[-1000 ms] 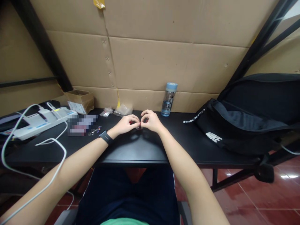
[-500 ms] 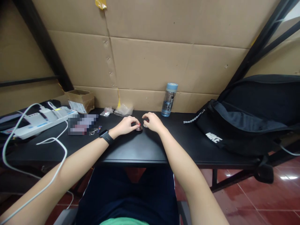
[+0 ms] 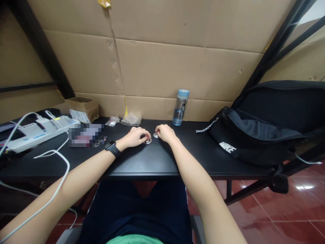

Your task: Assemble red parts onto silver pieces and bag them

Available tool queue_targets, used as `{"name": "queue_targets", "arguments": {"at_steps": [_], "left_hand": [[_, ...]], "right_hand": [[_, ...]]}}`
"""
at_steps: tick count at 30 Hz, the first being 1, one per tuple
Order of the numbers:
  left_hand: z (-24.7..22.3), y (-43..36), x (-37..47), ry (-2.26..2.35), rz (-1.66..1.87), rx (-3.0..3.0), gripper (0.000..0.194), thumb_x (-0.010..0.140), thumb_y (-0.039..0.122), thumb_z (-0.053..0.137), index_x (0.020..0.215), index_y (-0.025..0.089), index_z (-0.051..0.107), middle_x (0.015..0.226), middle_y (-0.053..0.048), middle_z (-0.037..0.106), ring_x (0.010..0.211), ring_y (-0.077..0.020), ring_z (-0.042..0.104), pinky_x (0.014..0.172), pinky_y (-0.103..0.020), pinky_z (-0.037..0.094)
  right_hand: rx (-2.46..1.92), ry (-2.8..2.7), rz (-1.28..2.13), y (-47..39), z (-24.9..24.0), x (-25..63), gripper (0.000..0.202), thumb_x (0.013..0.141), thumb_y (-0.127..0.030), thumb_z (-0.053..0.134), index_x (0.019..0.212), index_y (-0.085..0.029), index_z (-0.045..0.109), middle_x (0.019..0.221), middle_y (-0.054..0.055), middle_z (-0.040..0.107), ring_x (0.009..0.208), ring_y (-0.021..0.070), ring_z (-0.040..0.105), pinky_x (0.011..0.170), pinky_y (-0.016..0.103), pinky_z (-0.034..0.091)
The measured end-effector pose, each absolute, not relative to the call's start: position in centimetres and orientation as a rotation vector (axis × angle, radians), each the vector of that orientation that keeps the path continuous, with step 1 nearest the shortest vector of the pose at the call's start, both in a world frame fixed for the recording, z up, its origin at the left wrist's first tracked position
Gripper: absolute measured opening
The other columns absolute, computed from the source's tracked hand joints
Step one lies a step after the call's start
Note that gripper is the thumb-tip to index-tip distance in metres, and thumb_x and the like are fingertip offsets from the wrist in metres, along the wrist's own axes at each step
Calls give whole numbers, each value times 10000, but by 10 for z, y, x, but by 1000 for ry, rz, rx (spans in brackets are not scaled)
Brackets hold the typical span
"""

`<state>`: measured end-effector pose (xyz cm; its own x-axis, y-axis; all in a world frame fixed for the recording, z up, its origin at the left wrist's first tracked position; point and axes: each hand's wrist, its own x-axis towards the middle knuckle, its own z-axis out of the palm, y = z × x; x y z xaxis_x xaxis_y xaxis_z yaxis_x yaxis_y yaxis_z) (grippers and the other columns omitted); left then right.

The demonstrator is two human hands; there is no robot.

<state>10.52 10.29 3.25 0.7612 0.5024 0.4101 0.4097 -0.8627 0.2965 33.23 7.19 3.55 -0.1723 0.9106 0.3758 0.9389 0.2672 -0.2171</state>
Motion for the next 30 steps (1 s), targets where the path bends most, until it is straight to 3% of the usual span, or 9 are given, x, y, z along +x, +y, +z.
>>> {"name": "queue_targets", "arguments": {"at_steps": [5, 13, 22, 30], "left_hand": [[36, 99, 104, 702, 688, 2766, 178, 823, 226, 629, 884, 303, 777, 830, 1, 737, 871, -224, 636, 895, -350, 306], [34, 103, 104, 763, 680, 2845, 153, 887, 261, 628, 864, 283, 778, 883, -35, 748, 963, -246, 606, 887, -378, 261], [42, 95, 103, 975, 762, 2926, 193, 938, 257, 582, 874, 272, 764, 908, -55, 747, 1017, -248, 590, 899, -425, 253], [53, 100, 98, 1155, 1006, 2529, 162, 922, 347, 619, 882, 291, 766, 948, -4, 787, 971, -238, 658, 990, -446, 281]], "right_hand": [[-1664, -2129, -55, 70, 38, 333, 153, 818, -161, 673, 861, -279, 762, 843, 19, 762, 814, 200, 695, 694, 275, 478], [-1693, -2067, -53, 72, 33, 332, 177, 808, -198, 742, 961, -279, 780, 903, 49, 770, 875, 227, 701, 713, 288, 493], [-1417, -1918, 173, 69, 48, 329, 121, 811, -173, 716, 891, -183, 807, 755, 19, 756, 638, 129, 616, 652, 234, 450], [-1358, -1851, 390, 71, 45, 333, 125, 756, -229, 768, 852, -159, 809, 727, 41, 760, 629, 148, 644, 626, 256, 480]]}}
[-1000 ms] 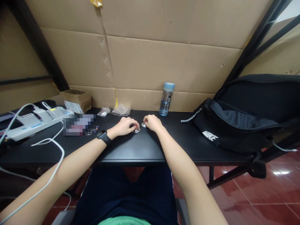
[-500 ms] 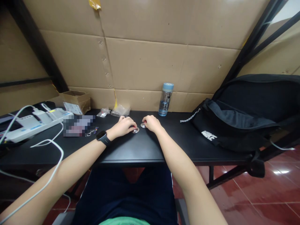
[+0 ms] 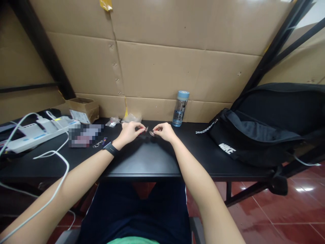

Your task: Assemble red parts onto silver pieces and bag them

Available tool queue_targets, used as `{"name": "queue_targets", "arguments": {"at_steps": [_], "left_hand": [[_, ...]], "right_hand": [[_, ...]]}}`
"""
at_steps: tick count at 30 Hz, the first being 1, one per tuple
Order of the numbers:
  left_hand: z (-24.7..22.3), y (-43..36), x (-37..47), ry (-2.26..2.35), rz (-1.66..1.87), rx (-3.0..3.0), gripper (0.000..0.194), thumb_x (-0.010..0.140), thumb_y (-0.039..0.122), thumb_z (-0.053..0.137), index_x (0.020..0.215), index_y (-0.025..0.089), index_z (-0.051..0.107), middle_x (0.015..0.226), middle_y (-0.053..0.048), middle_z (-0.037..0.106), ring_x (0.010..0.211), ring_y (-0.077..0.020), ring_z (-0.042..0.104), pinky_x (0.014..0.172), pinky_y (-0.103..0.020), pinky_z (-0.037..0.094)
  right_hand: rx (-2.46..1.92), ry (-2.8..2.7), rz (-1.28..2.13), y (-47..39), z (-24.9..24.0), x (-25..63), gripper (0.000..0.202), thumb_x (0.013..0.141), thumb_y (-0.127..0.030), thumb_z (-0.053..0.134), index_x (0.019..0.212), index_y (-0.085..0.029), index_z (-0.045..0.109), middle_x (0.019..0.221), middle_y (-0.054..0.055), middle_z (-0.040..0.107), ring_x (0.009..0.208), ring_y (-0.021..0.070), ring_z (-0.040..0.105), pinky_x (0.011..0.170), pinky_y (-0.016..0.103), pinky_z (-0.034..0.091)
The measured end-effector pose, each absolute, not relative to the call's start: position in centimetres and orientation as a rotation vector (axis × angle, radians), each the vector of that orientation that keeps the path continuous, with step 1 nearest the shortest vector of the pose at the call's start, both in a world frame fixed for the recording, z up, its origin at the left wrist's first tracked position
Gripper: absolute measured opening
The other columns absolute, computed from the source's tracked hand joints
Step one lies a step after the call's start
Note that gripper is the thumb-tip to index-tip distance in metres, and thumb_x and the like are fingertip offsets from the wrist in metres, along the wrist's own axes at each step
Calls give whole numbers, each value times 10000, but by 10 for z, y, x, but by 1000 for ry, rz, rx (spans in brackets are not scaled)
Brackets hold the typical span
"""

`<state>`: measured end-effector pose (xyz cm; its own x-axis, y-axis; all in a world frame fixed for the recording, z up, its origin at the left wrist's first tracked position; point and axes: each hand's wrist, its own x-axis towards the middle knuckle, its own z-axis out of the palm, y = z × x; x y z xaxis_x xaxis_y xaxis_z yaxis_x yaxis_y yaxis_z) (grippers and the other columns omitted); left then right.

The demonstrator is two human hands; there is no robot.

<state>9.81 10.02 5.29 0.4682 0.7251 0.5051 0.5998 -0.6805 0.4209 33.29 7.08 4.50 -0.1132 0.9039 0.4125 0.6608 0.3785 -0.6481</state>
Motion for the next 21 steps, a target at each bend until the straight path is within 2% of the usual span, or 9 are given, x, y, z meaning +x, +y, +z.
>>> {"name": "queue_targets", "arguments": {"at_steps": [4, 10, 18, 21], "left_hand": [[51, 103, 98, 1163, 980, 2395, 109, 862, 347, 688, 839, 283, 773, 910, 21, 792, 910, -213, 700, 1010, -412, 339], [43, 107, 101, 1138, 981, 2265, 109, 822, 374, 732, 855, 282, 780, 894, 10, 794, 912, -210, 724, 930, -360, 446], [38, 111, 100, 1140, 824, 2355, 111, 811, 385, 725, 854, 306, 789, 835, 25, 789, 886, -209, 724, 915, -366, 432], [38, 111, 99, 1152, 778, 2376, 111, 806, 392, 721, 836, 311, 790, 826, 31, 788, 886, -209, 724, 930, -374, 411]], "right_hand": [[-1300, -1721, 558, 73, 40, 330, 158, 728, -244, 795, 854, -149, 802, 774, 75, 784, 724, 196, 723, 710, 293, 557], [-1210, -1528, 721, 74, 34, 322, 239, 654, -292, 857, 829, -146, 785, 829, 97, 798, 808, 234, 756, 799, 350, 593], [-1226, -1695, 835, 74, 27, 316, 216, 657, -307, 861, 784, -150, 784, 810, 98, 795, 789, 239, 756, 775, 338, 589], [-1215, -1713, 842, 76, 24, 318, 239, 674, -284, 847, 851, -145, 765, 823, 95, 795, 789, 223, 755, 764, 316, 576]]}}
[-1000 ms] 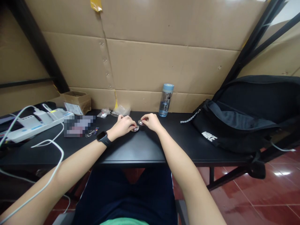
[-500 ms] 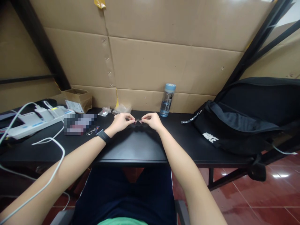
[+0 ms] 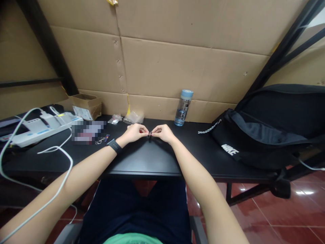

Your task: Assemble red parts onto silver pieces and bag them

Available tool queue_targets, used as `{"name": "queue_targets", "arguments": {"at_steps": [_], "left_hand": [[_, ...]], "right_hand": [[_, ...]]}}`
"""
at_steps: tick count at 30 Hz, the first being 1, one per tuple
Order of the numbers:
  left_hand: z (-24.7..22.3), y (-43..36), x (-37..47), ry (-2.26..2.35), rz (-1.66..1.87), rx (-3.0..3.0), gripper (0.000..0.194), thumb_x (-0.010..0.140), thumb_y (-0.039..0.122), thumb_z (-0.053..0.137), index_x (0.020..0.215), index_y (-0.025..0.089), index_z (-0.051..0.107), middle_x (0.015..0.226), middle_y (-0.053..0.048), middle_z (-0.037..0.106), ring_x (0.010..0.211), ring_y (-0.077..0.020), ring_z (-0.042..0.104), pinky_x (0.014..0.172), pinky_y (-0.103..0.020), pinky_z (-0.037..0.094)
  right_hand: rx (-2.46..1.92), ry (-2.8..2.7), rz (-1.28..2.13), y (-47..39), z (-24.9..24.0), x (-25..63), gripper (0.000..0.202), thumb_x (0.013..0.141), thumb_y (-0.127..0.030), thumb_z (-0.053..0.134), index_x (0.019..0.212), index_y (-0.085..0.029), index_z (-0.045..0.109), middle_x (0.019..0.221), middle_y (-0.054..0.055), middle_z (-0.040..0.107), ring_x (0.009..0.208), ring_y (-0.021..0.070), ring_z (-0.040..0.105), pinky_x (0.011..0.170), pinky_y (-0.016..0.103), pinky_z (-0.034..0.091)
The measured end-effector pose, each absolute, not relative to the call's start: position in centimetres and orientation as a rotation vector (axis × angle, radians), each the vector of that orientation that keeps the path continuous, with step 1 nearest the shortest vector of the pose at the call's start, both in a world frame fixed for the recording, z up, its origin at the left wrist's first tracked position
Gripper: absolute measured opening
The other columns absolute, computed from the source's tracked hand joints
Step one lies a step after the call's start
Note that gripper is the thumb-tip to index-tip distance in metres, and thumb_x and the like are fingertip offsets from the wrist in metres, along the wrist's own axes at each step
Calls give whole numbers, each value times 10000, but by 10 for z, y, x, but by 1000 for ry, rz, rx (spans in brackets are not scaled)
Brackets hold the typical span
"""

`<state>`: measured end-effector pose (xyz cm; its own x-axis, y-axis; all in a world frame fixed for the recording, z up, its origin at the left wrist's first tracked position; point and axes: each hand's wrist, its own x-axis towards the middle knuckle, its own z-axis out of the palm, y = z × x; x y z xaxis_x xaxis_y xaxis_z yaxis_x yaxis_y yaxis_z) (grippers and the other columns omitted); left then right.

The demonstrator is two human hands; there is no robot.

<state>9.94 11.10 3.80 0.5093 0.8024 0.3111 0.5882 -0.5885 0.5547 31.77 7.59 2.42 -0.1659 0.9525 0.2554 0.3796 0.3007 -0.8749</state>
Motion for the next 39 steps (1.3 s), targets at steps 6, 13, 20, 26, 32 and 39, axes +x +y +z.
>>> {"name": "queue_targets", "arguments": {"at_steps": [6, 13, 20, 26, 32, 39], "left_hand": [[41, 110, 99, 1203, 732, 2392, 131, 805, 403, 714, 845, 308, 796, 830, 20, 791, 902, -222, 728, 951, -382, 395], [41, 111, 97, 1220, 728, 2379, 129, 793, 393, 712, 832, 306, 799, 839, 10, 796, 913, -234, 735, 935, -378, 412], [37, 114, 97, 1221, 731, 2392, 157, 788, 420, 714, 831, 299, 803, 855, -8, 801, 917, -257, 733, 962, -405, 403], [39, 113, 97, 1189, 712, 2404, 147, 788, 409, 707, 835, 304, 799, 848, 4, 795, 906, -243, 731, 904, -366, 428], [46, 128, 82, 1370, 853, 2491, 259, 880, 458, 586, 884, 280, 774, 982, -35, 784, 1014, -294, 688, 995, -447, 385], [27, 160, 58, 1445, 840, 2599, 465, 945, 398, 496, 1406, 354, 538, 1493, -73, 542, 1380, -330, 447, 1095, -550, 318]], "right_hand": [[-1178, -1842, 738, 77, 24, 318, 456, 745, -276, 796, 1178, -166, 709, 843, 55, 797, 701, 163, 717, 692, 261, 531], [-1180, -1965, 699, 72, 30, 317, 488, 720, -335, 826, 1176, -179, 753, 875, 61, 799, 748, 184, 727, 723, 281, 551], [-1158, -1943, 614, 74, 21, 311, 635, 570, -395, 931, 1135, -174, 743, 814, 42, 759, 749, 181, 699, 721, 281, 551], [-1194, -1970, 379, 74, 21, 305, 491, 621, -368, 907, 1048, -179, 753, 889, 38, 744, 776, 175, 678, 751, 286, 519], [-1237, -1980, 379, 71, 24, 302, 467, 661, -346, 882, 1082, -200, 742, 929, 30, 762, 846, 189, 702, 792, 290, 511], [-1244, -1994, 376, 72, 24, 301, 460, 658, -341, 881, 1072, -206, 732, 965, 34, 767, 851, 187, 706, 783, 289, 511]]}}
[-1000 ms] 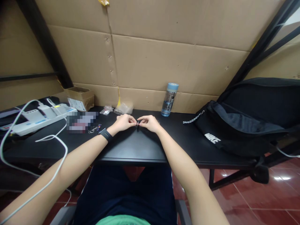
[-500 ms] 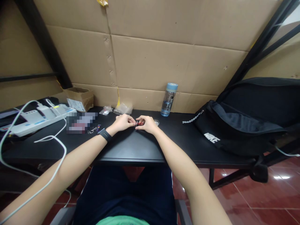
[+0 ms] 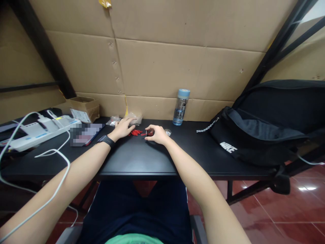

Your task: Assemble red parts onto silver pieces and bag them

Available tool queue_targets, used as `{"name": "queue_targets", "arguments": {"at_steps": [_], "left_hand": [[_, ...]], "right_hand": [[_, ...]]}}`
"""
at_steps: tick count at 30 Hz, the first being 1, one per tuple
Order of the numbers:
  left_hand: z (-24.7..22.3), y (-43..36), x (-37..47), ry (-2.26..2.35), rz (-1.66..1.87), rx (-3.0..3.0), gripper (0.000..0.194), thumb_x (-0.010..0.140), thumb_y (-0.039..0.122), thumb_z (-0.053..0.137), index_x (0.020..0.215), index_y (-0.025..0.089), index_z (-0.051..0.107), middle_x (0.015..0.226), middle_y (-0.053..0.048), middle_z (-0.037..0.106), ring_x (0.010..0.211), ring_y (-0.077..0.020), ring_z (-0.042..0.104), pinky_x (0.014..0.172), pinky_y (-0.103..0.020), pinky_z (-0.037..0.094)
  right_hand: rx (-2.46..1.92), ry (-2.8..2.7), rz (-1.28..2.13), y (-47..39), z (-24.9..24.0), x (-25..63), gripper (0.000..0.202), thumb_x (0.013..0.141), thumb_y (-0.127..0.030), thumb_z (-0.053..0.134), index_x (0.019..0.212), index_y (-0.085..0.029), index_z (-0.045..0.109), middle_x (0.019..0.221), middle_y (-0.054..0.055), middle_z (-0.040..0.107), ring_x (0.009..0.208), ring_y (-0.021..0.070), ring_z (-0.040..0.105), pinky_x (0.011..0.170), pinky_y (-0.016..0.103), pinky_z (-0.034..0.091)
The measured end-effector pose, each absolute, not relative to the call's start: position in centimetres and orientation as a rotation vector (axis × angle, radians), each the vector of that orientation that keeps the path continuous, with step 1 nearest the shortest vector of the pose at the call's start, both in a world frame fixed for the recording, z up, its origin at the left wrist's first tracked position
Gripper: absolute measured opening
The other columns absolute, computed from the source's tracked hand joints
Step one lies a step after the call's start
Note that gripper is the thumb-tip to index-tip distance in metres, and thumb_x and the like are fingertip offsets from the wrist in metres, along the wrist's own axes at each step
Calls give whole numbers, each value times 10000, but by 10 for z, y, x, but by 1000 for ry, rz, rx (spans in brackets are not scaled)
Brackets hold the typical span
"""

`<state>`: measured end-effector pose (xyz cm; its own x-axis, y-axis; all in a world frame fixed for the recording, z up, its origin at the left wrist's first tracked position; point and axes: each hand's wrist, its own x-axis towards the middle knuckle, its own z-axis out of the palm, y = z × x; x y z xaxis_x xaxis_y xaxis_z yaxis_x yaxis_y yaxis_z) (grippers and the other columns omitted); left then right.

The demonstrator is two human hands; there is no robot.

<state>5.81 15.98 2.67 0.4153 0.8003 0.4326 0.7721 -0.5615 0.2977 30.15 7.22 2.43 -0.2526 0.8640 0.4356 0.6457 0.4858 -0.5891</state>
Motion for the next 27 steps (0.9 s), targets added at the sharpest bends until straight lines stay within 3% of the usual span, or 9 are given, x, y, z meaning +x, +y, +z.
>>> {"name": "queue_targets", "arguments": {"at_steps": [5, 13, 21, 27], "left_hand": [[19, 163, 72, 1458, 775, 2686, 519, 980, 471, 411, 1491, 388, 454, 1586, -57, 433, 1420, -361, 371, 1101, -609, 280], [14, 162, 77, 1525, 723, 2713, 514, 992, 361, 358, 1482, 244, 463, 1533, -128, 492, 1408, -324, 384, 1112, -572, 284], [17, 162, 80, 1517, 745, 2677, 538, 996, 444, 355, 1516, 321, 412, 1579, -94, 438, 1414, -344, 383, 1097, -576, 303], [18, 169, 79, 1576, 751, 2614, 556, 992, 468, 357, 1496, 256, 457, 1560, -130, 460, 1406, -379, 377, 1099, -615, 283]], "right_hand": [[-1242, -2002, 380, 70, 27, 301, 476, 662, -351, 876, 1089, -200, 730, 930, 29, 759, 811, 176, 691, 744, 276, 508], [-1229, -2004, 375, 71, 26, 301, 460, 661, -337, 878, 1074, -205, 726, 974, 37, 766, 847, 186, 703, 775, 289, 513], [-1227, -2020, 388, 70, 25, 301, 455, 688, -358, 860, 1094, -215, 712, 1040, 37, 769, 873, 189, 708, 810, 300, 522], [-1229, -2013, 397, 71, 24, 301, 454, 687, -353, 861, 1092, -217, 710, 1032, 35, 770, 858, 181, 707, 789, 289, 523]]}}
